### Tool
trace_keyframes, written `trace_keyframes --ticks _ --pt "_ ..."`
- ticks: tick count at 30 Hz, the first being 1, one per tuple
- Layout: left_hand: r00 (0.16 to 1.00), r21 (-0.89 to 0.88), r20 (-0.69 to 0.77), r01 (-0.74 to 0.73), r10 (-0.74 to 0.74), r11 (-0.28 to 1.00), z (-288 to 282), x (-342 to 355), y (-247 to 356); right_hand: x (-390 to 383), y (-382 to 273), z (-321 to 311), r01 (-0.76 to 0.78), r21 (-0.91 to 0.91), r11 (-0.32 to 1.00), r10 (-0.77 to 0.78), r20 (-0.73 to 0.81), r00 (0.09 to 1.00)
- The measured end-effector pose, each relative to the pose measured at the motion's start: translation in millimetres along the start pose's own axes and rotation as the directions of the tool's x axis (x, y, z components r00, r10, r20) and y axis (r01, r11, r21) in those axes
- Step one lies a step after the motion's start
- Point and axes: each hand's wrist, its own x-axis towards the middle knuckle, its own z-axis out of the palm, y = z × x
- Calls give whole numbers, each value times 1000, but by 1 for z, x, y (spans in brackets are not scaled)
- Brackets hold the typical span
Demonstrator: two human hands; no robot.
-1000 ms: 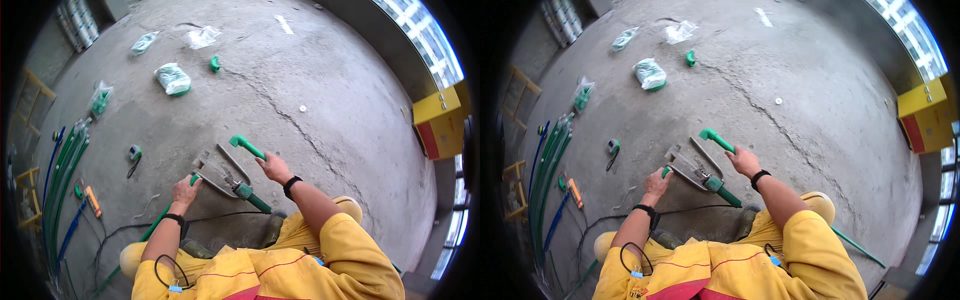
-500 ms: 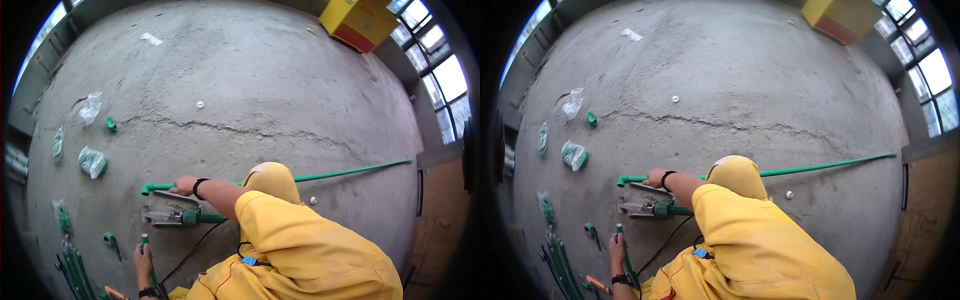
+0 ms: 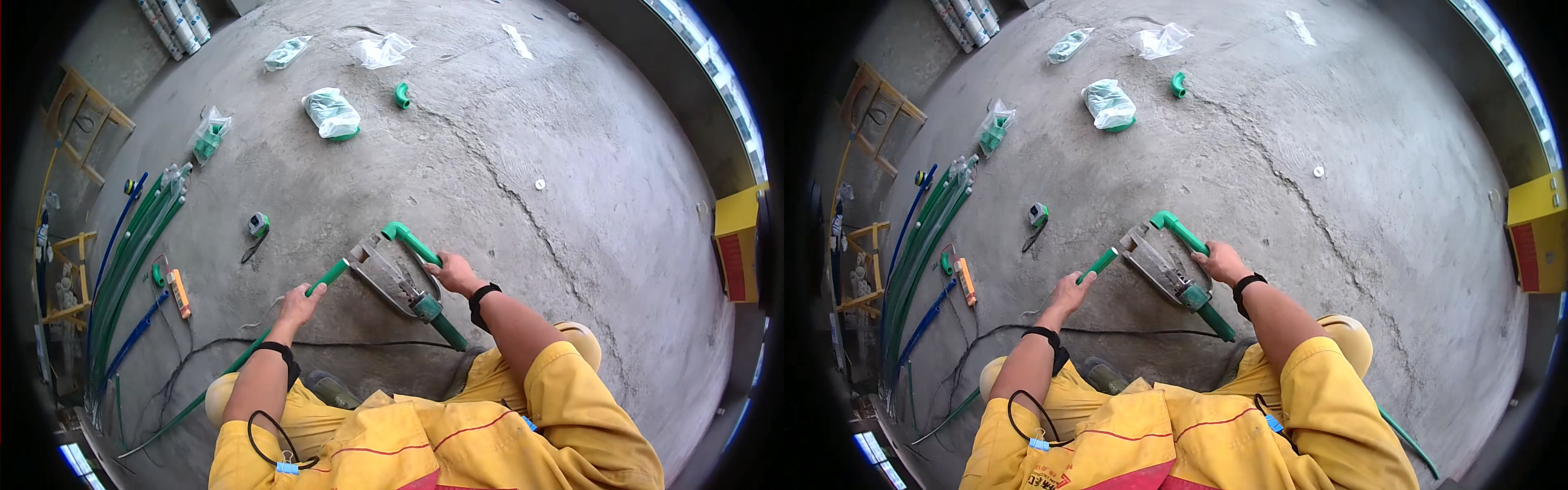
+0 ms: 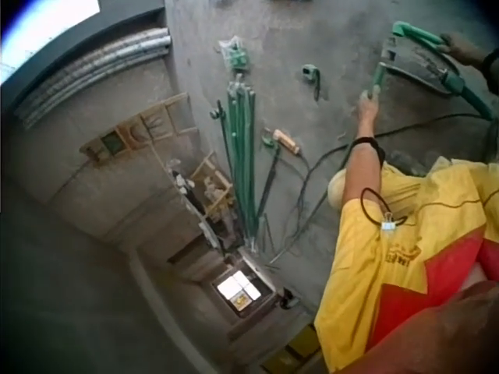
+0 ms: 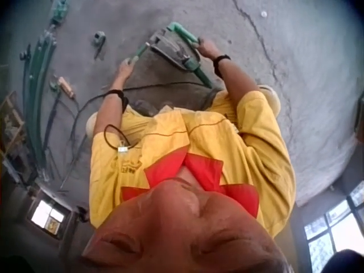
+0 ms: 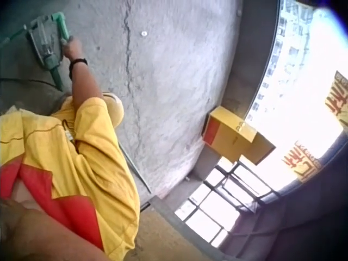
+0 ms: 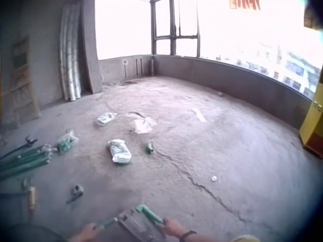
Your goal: Use a heat fusion machine to join green PVC pipes with a 90-degree elbow joint.
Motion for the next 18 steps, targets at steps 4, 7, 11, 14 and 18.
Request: trace_keyframes --ticks 4,7,11,14,18 --pt "999 20 16 45 -45 999 8 7 -8 -2 -2 0 -12 -8 1000 12 -20 1000" --pt "996 23 48 69 -70 997 13 12 -2 -3 -2 -3 -44 -3 999 43 -35 998" --pt "981 145 196 -16 -13 989 30 19 -9 -1 -3 -7 -47 4 999 47 -45 998" --pt "966 127 238 -135 102 983 34 20 -9 -7 -9 -13 1 13 1000 0 -67 998" --pt "980 -303 -156 -163 119 939 -19 33 66 -39 -32 -39 155 -65 986 -167 -257 952"
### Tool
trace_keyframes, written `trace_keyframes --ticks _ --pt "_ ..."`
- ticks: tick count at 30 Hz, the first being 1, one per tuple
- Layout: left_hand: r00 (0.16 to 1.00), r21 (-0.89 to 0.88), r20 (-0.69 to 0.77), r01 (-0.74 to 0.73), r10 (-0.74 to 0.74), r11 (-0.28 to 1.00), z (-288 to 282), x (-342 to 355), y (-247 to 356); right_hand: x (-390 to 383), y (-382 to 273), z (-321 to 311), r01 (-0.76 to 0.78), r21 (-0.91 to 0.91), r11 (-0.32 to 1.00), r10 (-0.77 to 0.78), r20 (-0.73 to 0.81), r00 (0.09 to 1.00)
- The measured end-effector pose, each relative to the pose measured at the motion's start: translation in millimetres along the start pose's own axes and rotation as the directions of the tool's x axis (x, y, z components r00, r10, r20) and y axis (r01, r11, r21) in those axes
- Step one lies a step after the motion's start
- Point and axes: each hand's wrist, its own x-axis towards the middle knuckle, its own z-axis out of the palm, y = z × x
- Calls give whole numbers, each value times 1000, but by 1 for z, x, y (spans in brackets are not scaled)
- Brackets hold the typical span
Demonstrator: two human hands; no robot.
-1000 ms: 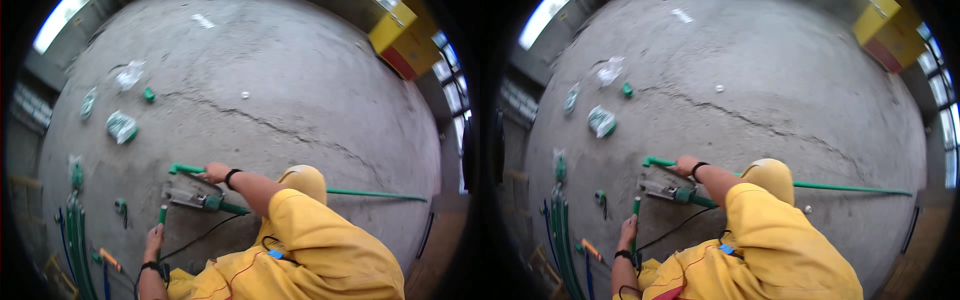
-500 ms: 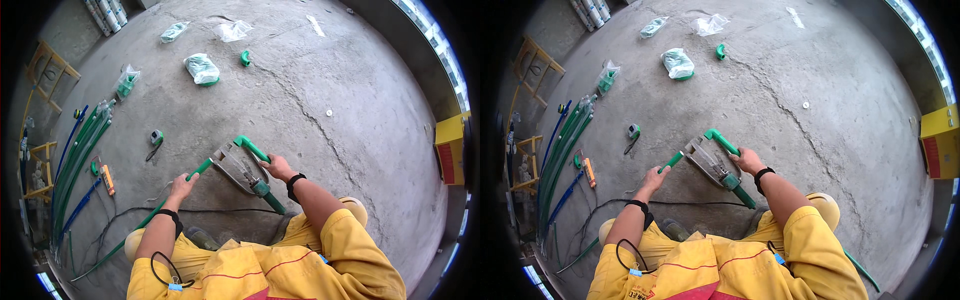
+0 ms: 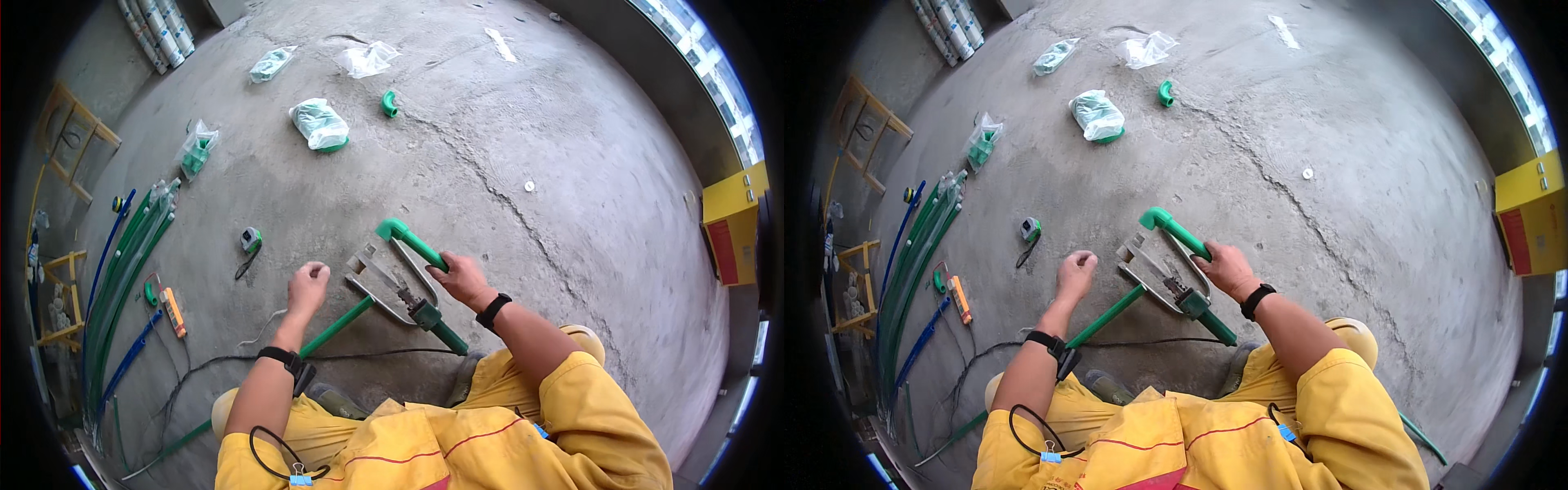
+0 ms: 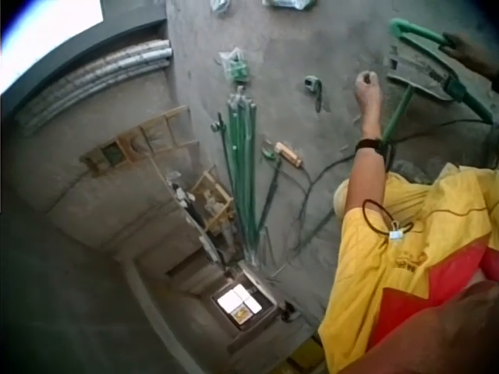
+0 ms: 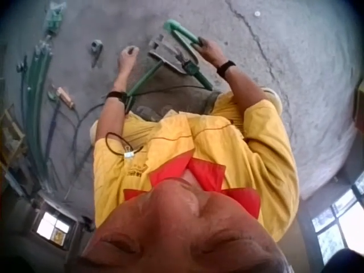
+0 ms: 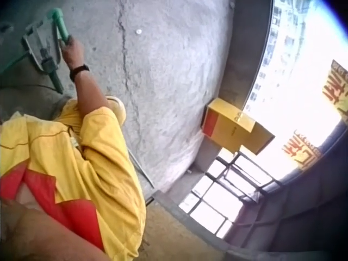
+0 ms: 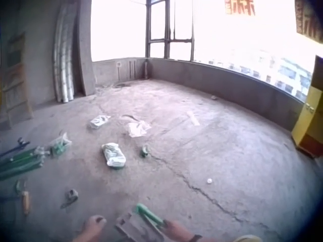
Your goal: Use a heat fusion machine to join green PVC pipes with a 90-degree elbow joint.
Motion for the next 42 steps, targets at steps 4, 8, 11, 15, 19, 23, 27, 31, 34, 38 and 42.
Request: trace_keyframes --ticks 4,8,11,15,19,23,27,31,34,38,42 --pt "994 -475 94 -9 61 880 -13 -1 87 0 -34 -77 83 -132 988 -111 -218 970" --pt "951 -686 239 21 198 728 -22 -24 140 -32 -81 -174 137 -268 954 -218 -301 929" --pt "903 -821 311 97 297 563 -54 -48 167 -96 -125 -186 176 -233 956 -203 -99 974" --pt "575 -730 671 400 468 555 -91 -88 196 -179 -134 -142 167 -164 972 -160 57 985" --pt "485 -503 817 333 312 797 -67 -103 191 -199 -116 -111 158 -67 985 -151 94 984" --pt "416 -439 872 426 259 791 -64 -110 185 -196 -104 -111 209 199 957 -234 112 966" --pt "407 -469 881 677 243 568 -65 -124 192 -203 -101 -108 56 103 993 -89 351 932" --pt "412 -443 884 583 222 681 -68 -129 190 -208 -104 -109 79 45 996 -89 352 932" --pt "401 -297 912 502 86 812 -70 -124 203 -206 -98 -113 100 236 967 -159 249 955" --pt "350 -115 921 662 -170 741 -71 -131 222 -206 -92 -103 108 260 960 -174 246 954" --pt "155 3 973 732 -171 682 -74 -121 219 -200 -87 -104 99 280 955 -209 397 894"
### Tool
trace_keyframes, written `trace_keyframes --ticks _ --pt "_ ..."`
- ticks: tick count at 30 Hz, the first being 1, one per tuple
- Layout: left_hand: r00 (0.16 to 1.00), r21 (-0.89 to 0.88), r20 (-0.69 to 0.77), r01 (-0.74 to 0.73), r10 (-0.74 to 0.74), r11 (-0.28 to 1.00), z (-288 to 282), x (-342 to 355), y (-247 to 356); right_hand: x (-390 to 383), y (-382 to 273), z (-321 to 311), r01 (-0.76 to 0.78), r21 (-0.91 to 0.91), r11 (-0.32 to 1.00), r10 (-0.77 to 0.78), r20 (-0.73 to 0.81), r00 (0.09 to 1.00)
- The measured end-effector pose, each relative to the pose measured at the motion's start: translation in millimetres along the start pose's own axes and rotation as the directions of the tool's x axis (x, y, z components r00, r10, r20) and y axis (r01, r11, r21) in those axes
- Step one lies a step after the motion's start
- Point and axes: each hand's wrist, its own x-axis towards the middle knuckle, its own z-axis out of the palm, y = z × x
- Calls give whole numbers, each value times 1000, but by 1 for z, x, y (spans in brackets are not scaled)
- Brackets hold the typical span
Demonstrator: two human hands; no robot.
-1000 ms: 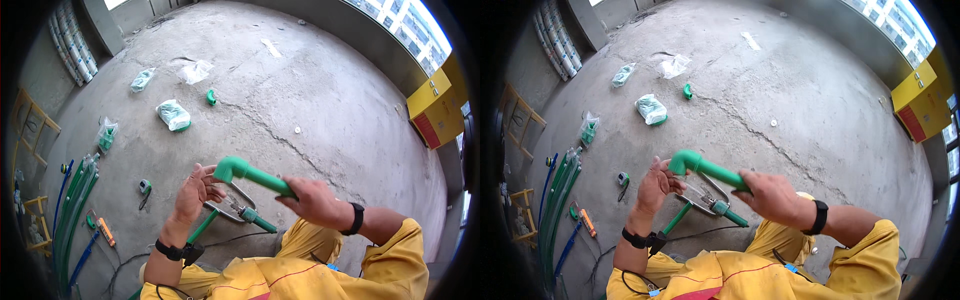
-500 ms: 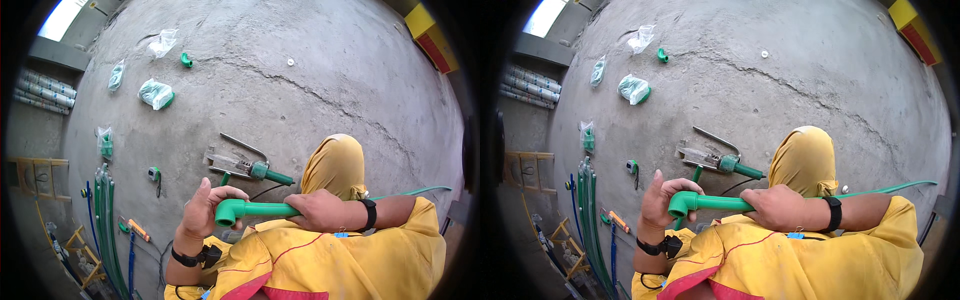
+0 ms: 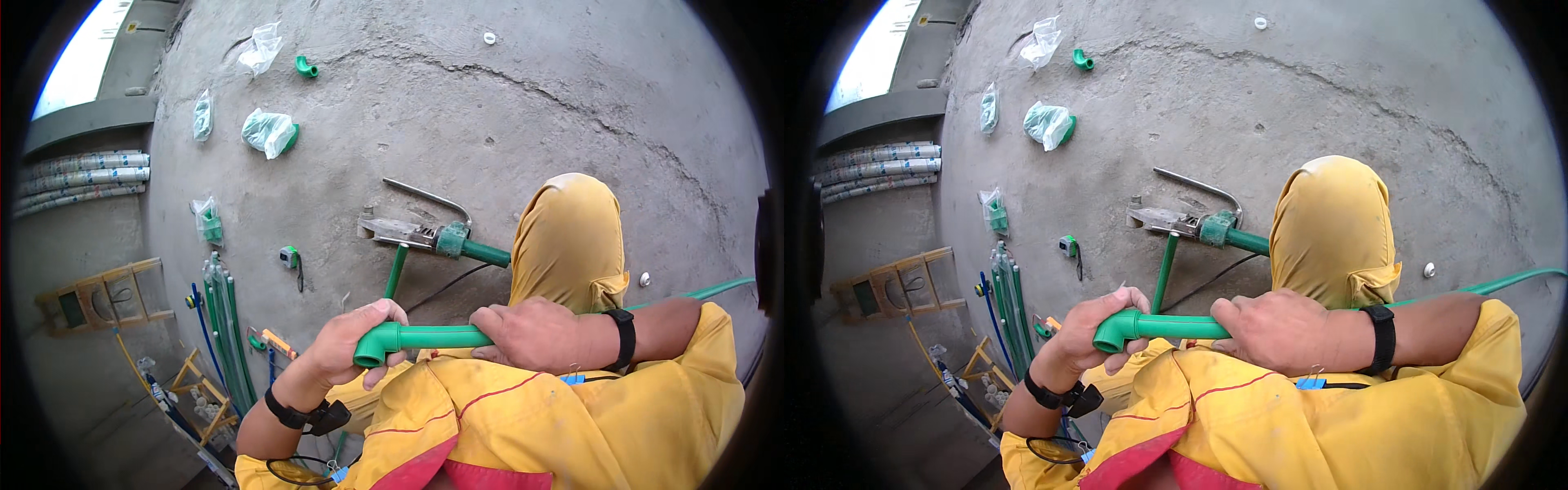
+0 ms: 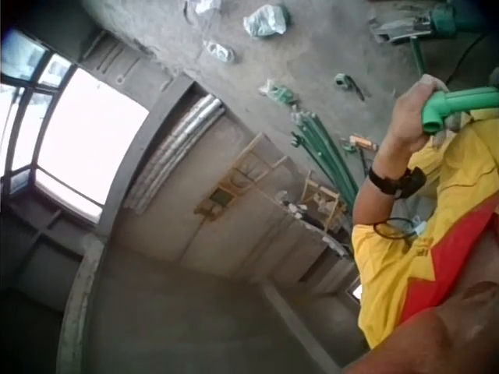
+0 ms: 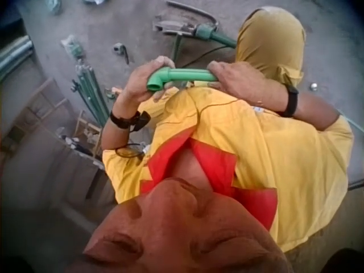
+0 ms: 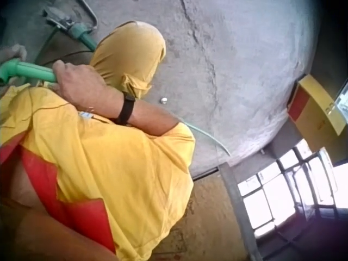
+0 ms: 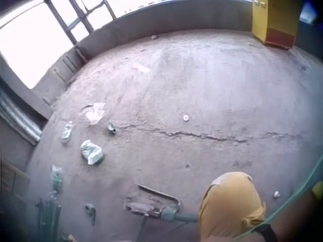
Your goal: Use a heat fusion machine to join green PVC pipes with a 90-degree elbow joint.
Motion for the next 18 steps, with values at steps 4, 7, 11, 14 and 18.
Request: trace_keyframes --ticks 4,7,11,14,18 --pt "995 261 -97 28 -3 965 2 7 3 6 8 -6 66 33 997 -69 116 991" --pt "993 367 -120 59 -16 928 4 13 5 5 13 -2 102 32 994 -105 81 991" --pt "991 426 -136 75 -19 902 8 17 7 5 15 -3 79 21 997 -81 116 990" --pt "994 337 -108 45 -9 940 8 19 5 4 16 -4 81 -5 997 -80 110 991" --pt "997 225 -25 -59 66 973 3 24 -1 3 17 -4 83 -26 996 -80 81 993"
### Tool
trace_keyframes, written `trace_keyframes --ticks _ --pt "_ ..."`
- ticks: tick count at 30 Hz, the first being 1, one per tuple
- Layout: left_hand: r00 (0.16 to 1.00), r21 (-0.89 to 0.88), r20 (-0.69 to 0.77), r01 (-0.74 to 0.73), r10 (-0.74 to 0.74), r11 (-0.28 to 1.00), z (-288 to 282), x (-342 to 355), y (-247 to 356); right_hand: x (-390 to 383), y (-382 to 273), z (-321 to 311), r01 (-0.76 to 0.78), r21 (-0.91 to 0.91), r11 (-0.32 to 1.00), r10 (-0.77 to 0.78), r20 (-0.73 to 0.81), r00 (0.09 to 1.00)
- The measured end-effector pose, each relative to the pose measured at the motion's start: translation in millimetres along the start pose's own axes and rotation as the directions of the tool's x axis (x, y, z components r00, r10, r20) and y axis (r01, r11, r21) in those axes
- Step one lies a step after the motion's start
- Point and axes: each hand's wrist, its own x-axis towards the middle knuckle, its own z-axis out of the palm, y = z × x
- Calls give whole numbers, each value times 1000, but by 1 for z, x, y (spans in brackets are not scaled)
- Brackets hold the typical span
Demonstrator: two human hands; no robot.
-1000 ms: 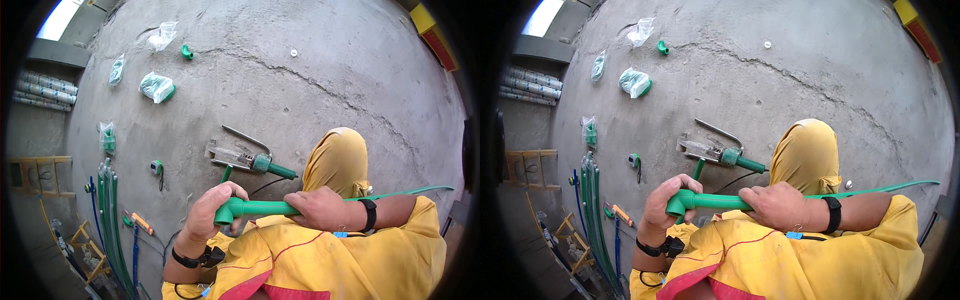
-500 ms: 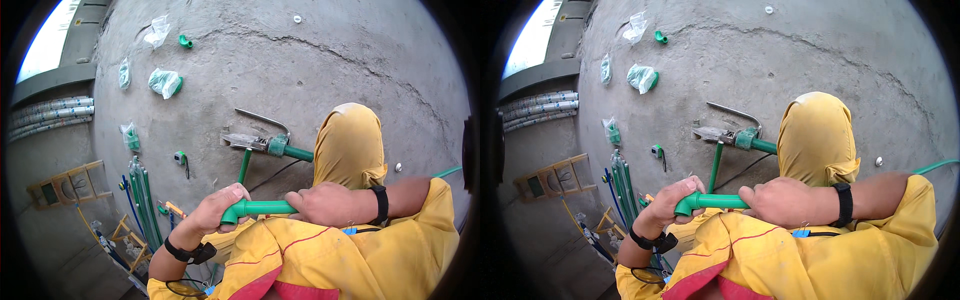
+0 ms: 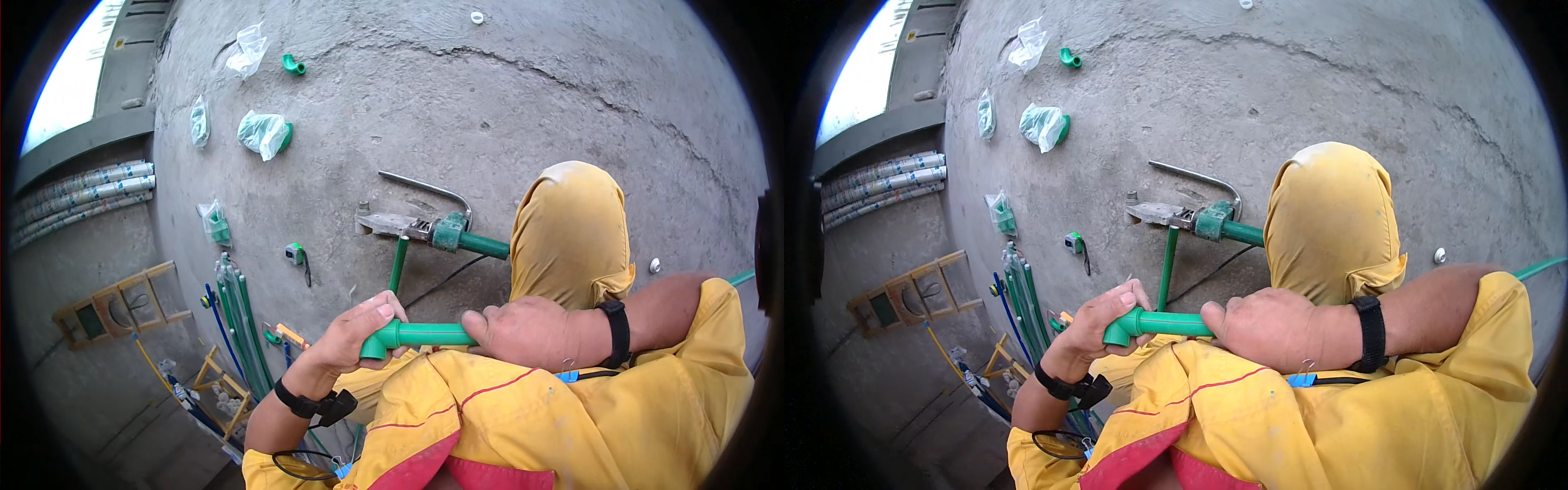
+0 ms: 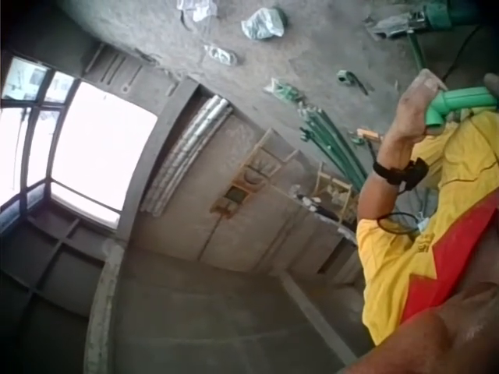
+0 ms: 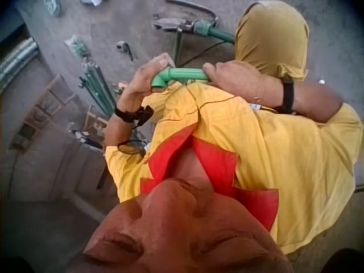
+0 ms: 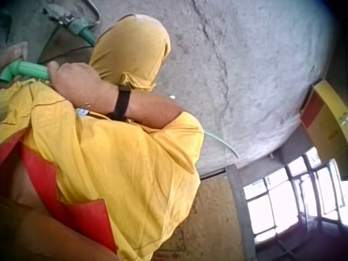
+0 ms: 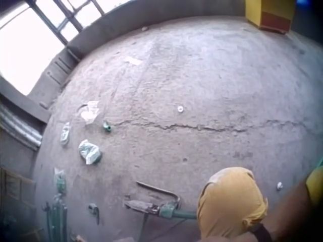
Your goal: Use a heat fusion machine to join green PVC pipes with a 90-degree elbow joint.
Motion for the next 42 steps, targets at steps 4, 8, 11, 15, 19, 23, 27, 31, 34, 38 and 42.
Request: trace_keyframes --ticks 4,8,11,15,19,23,27,31,34,38,42 --pt "999 -56 38 -12 14 998 -6 4 -8 0 1 1 -11 -14 1000 11 8 1000" --pt "998 -221 67 31 -17 975 -1 2 -3 -3 -1 1 -33 20 999 33 5 999" --pt "1000 -97 -2 24 -25 995 3 -11 8 -9 -4 -3 -45 21 999 46 -38 998" --pt "977 270 -58 -181 203 946 9 -28 25 -35 4 -26 71 319 945 -11 -186 983" --pt "864 535 160 -482 477 694 -9 -17 18 -52 18 -34 -53 258 965 58 -11 998" --pt "854 729 90 -407 512 551 -10 -10 14 -54 6 -19 -102 -185 977 38 -320 947" --pt "855 853 189 -387 483 351 -8 10 27 -51 14 -8 -102 -286 953 19 -282 959" --pt "825 906 221 -371 520 204 -14 24 30 -45 19 -8 -98 -292 951 31 -227 973" --pt "820 917 242 -367 518 153 -11 29 34 -46 24 -5 -108 -284 953 38 -239 970" --pt "802 920 280 -381 528 90 -10 35 35 -46 28 -6 -120 -300 947 49 -232 971" --pt "810 917 281 -385 514 104 -13 41 36 -46 31 -9 -127 -282 951 65 -219 974"
